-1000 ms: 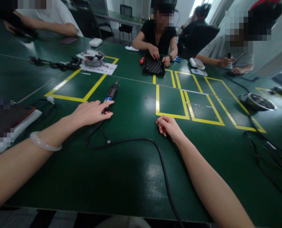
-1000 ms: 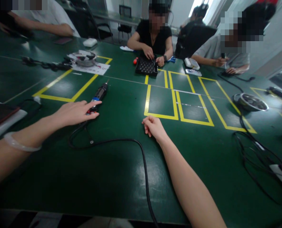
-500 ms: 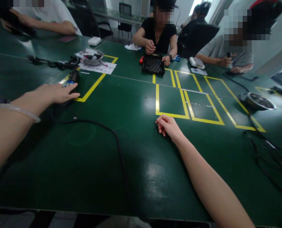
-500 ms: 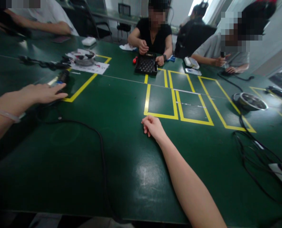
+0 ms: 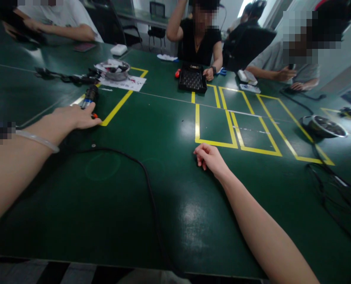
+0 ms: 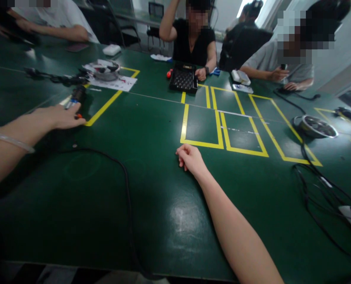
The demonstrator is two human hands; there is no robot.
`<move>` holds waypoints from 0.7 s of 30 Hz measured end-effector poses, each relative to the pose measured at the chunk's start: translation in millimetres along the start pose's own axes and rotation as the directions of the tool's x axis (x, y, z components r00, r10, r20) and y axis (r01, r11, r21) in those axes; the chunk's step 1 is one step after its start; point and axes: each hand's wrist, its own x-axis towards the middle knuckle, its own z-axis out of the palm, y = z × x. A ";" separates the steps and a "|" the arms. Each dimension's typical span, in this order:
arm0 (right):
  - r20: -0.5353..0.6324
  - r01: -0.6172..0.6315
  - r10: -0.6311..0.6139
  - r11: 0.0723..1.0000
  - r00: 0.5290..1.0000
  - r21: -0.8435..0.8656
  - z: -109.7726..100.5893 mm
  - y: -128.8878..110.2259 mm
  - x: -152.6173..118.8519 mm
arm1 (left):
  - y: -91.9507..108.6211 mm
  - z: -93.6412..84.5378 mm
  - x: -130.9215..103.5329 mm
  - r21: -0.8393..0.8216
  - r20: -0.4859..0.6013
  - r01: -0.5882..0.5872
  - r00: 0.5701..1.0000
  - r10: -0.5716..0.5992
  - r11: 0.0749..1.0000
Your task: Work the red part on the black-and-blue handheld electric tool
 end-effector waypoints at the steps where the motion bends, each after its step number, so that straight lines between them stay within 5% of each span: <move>1: 0.001 0.001 -0.001 1.000 1.000 -0.003 0.1 0.4 -0.1 | -0.2 0.2 -0.9 0.007 -0.009 -0.004 1.000 0.004 1.000; 13: -0.005 0.004 -0.004 0.999 1.000 -0.036 1.8 -0.3 0.6 | 27.9 4.8 -47.1 0.005 -0.083 -0.057 0.995 0.057 0.998; 21: -0.034 0.000 -0.002 0.998 0.999 -0.069 4.8 -0.7 1.2 | 89.7 11.6 -117.8 0.079 -0.189 -0.274 0.940 0.284 0.959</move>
